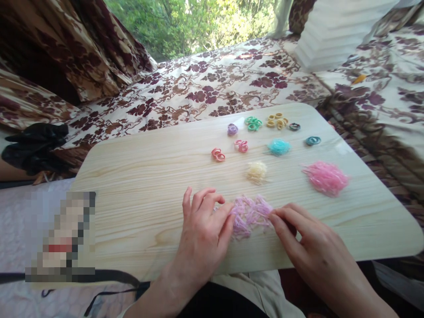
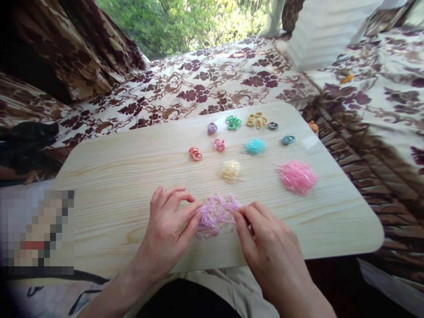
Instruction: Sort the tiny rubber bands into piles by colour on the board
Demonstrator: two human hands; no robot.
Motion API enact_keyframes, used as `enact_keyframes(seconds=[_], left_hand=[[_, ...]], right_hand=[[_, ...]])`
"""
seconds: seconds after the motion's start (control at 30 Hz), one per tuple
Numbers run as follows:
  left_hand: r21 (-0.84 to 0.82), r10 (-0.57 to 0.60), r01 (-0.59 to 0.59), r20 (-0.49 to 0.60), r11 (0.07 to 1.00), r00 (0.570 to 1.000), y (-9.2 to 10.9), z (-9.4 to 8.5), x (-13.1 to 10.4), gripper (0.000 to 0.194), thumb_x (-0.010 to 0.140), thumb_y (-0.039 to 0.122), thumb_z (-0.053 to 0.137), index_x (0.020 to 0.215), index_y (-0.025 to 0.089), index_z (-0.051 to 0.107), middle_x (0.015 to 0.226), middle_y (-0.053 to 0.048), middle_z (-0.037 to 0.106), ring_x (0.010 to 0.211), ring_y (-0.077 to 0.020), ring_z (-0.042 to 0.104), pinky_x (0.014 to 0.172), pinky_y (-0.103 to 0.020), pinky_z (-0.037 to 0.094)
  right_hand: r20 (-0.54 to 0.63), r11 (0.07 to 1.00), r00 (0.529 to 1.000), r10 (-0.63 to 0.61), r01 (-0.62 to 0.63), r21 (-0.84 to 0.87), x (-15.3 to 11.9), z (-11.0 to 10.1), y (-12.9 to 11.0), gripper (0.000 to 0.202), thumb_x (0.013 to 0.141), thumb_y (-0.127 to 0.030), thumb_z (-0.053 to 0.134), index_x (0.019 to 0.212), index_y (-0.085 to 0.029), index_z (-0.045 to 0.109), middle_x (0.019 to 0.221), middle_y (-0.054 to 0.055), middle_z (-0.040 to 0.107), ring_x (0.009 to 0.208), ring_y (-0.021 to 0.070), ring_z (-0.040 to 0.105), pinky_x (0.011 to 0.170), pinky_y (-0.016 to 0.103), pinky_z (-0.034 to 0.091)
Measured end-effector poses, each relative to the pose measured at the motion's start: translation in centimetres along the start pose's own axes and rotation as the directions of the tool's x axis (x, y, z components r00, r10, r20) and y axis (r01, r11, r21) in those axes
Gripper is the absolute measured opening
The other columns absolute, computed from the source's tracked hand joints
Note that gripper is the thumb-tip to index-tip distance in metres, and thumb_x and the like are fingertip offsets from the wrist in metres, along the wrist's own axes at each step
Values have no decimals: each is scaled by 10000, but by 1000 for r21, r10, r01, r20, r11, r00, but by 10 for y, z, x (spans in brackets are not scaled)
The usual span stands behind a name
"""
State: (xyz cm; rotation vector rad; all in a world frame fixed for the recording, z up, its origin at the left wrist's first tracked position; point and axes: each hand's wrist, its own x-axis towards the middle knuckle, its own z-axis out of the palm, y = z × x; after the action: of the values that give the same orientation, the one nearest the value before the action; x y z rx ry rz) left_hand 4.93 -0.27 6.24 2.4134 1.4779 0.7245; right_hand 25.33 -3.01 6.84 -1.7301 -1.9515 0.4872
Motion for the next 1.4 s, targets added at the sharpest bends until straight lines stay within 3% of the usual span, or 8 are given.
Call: enact_keyframes(seconds=[0.17, 0.33, 0.6, 0.7, 0.83, 1.03, 1.27, 1.4], left_hand=[[5, 6, -6, -28, 1000, 1000, -3, -1, -2, 205, 928, 152, 532, 1076, 227, 653, 1011, -51, 645, 1145, -258, 534, 1105, -586, 240], [23, 22, -21, -47, 1000, 999, -7, 1, -4, 185, 928, 139, 533, 1061, 211, 638, 1014, -58, 635, 1123, -252, 529, 1092, -566, 257], [101, 7, -5, -25, 995, 1000, -20, 3, -17, 192, 920, 181, 542, 1103, 201, 596, 1019, -64, 635, 1017, -248, 556, 1045, -535, 304], [138, 2, 1, -20, 990, 1000, -26, 1, -21, 211, 911, 186, 534, 1113, 193, 591, 997, -66, 642, 972, -254, 564, 1007, -523, 330], [143, -39, 35, 21, 989, 999, -21, -3, -19, 234, 886, 154, 538, 1107, 201, 598, 978, -57, 651, 957, -254, 569, 976, -498, 351], [71, -93, 86, 97, 994, 991, -8, -1, -9, 157, 873, 108, 557, 936, 222, 644, 847, 1, 660, 861, -211, 586, 969, -474, 352], [-24, -72, 74, 106, 997, 992, 2, 5, 4, 141, 879, 100, 563, 827, 208, 638, 804, 17, 689, 794, -177, 603, 1005, -476, 337], [-115, -34, 44, 87, 992, 996, 1, 2, 1, 153, 887, 105, 553, 945, 226, 628, 891, 12, 718, 855, -176, 636, 1046, -476, 314]], right_hand=[[-154, 998, 987, 35, -43, -53, -4, -18, 23, 236, 953, -373, 474, 838, -241, 632, 823, 11, 657, 694, 149, 644, 610, 266, 479], [-345, 943, 932, 113, -209, -258, 6, -44, 55, 286, 943, -433, 454, 869, -228, 640, 860, 53, 667, 710, 207, 629, 628, 336, 442], [-367, 871, 904, 217, -349, -345, -3, -64, 58, 266, 945, -386, 447, 978, -232, 661, 1000, 102, 679, 791, 257, 649, 617, 376, 434], [-373, 926, 922, 108, -230, -301, -17, -58, 48, 269, 955, -411, 451, 1008, -241, 651, 977, 70, 680, 797, 221, 661, 645, 344, 477], [-198, 983, 980, -20, -17, -185, -23, -28, 38, 256, 959, -377, 471, 1084, -233, 641, 979, 36, 683, 764, 166, 677, 654, 281, 520], [-131, 966, 985, -115, 80, -245, -11, 12, 18, 261, 976, -321, 423, 1048, -209, 648, 913, 43, 681, 770, 179, 674, 669, 297, 504], [-99, 977, 977, -188, 176, -121, 2, 23, -5, 209, 961, -208, 437, 921, -208, 643, 846, 34, 667, 733, 148, 639, 678, 269, 493], [-83, 971, 968, -238, 239, 6, -1, 19, -6, 205, 946, -185, 454, 999, -216, 650, 894, 36, 678, 772, 140, 655, 692, 251, 523]])
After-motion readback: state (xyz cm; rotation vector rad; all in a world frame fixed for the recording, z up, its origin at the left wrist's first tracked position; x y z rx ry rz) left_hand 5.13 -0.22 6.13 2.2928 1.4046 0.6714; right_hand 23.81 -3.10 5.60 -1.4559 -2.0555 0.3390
